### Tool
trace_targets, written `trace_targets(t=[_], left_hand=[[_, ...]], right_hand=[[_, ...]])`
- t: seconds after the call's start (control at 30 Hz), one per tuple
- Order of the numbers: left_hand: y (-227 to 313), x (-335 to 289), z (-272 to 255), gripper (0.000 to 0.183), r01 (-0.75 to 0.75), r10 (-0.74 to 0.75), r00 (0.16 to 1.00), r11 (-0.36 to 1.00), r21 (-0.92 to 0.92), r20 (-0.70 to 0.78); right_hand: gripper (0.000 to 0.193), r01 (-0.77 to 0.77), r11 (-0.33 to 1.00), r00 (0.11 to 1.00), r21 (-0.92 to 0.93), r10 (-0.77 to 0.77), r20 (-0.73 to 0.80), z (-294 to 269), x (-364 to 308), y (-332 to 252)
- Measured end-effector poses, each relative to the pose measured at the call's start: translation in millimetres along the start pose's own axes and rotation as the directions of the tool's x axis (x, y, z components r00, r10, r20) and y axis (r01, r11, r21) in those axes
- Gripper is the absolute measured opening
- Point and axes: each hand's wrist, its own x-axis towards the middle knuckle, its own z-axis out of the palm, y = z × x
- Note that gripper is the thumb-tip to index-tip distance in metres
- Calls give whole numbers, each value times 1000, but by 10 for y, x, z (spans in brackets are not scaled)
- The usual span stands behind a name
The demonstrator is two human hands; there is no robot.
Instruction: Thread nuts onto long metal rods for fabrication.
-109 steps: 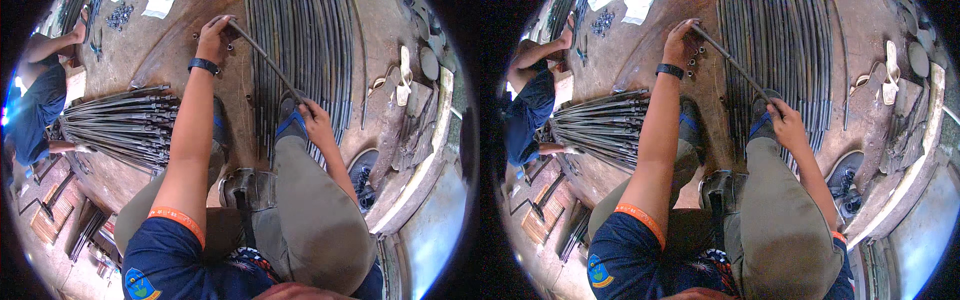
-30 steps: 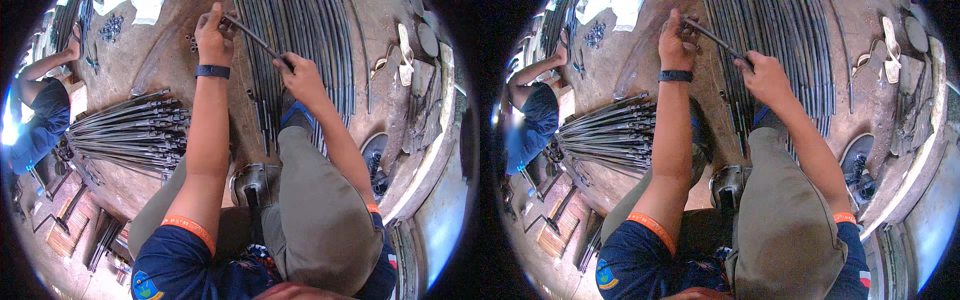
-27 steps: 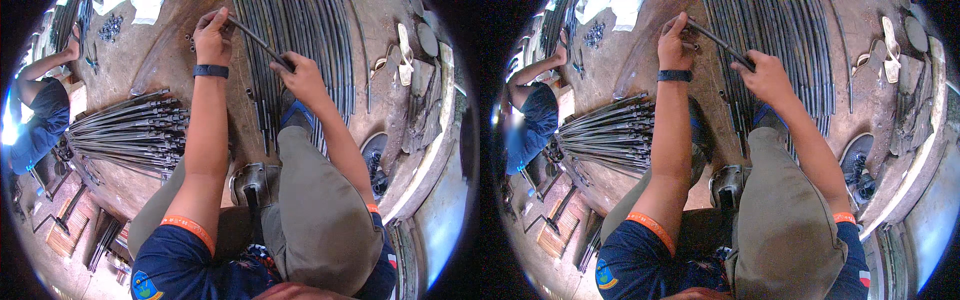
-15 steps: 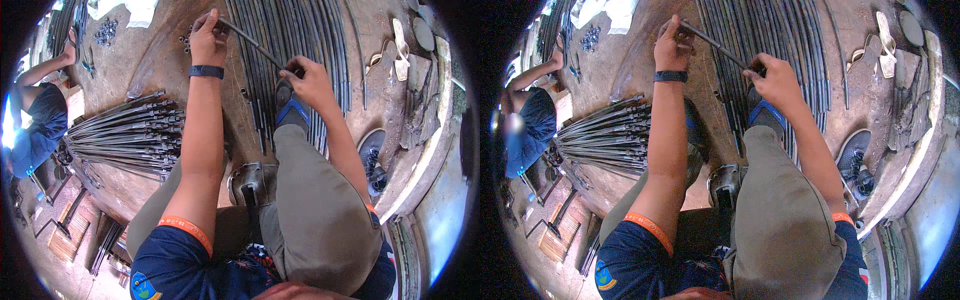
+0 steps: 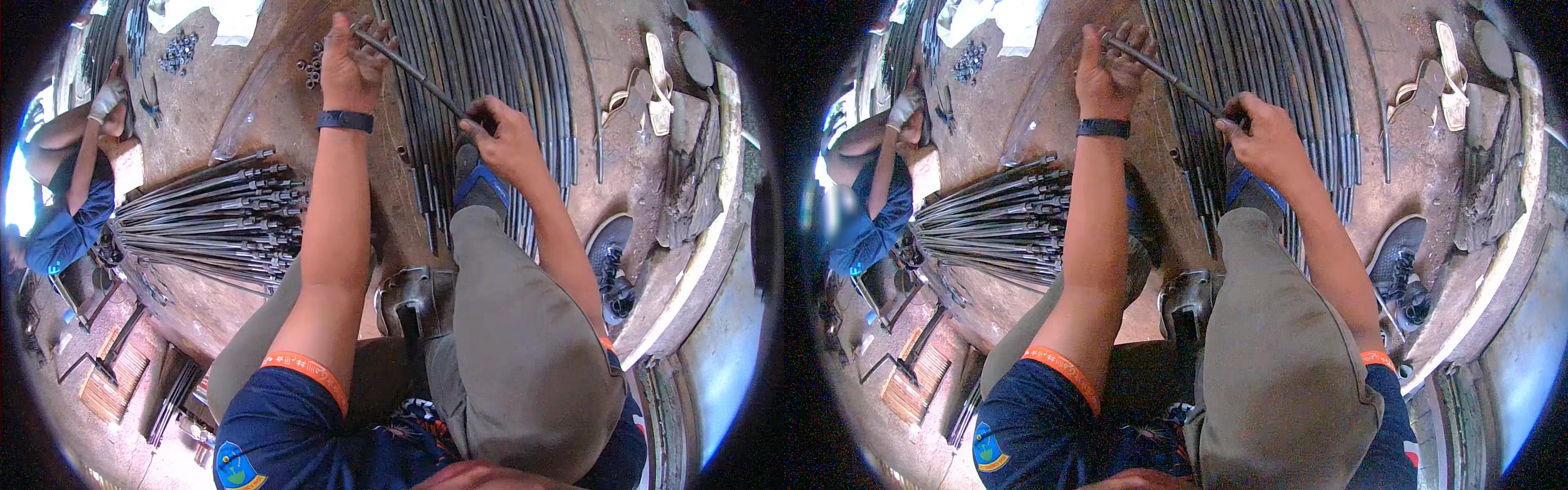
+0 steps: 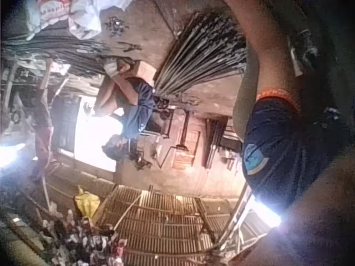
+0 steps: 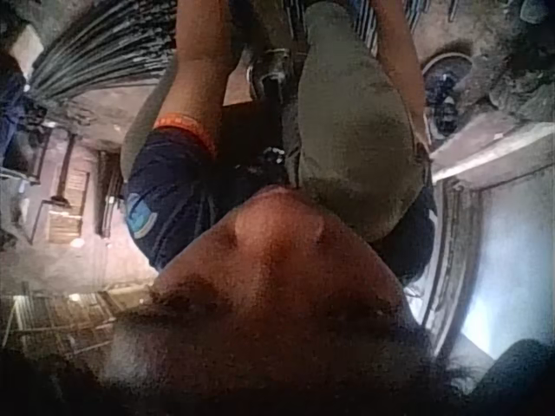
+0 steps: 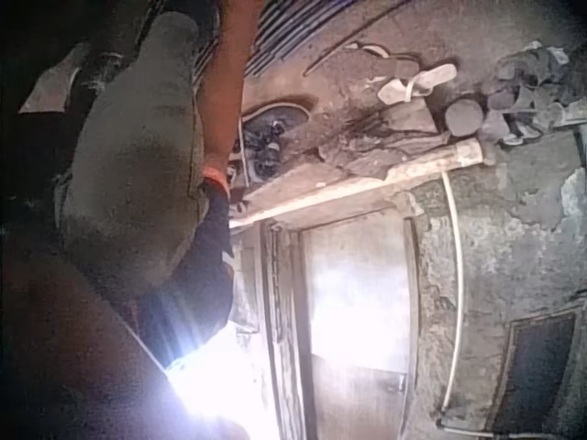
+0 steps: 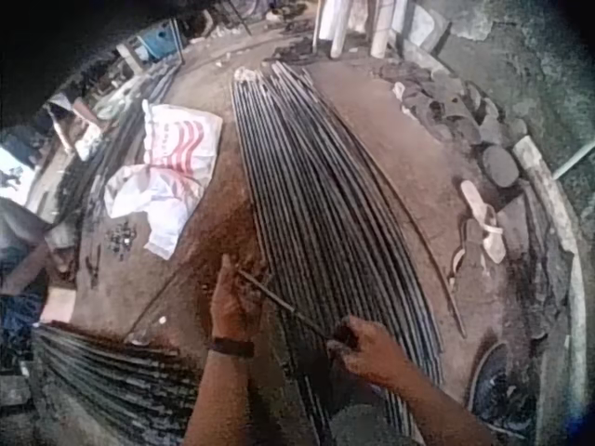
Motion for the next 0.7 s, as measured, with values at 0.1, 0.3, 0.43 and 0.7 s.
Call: trace_targets(t=[0.1,0.3,0.43,0.7], left_hand=[[-21,71,-356,26,-54,58,997,996,71,-46],[-92,-38,-240,29,-131,150,980,981,141,-130],[-84,95,-415,29,-118,259,952,803,584,-164],[-34,6,-105,35,-182,186,982,884,430,32]], right_hand=[[22,-83,997,994,3,82,78,-15,4,-105],[22,-29,999,999,39,28,17,-21,-34,40],[21,-71,984,997,162,69,16,-57,-22,-51],[21,-94,993,995,65,93,23,-110,-70,-125]])
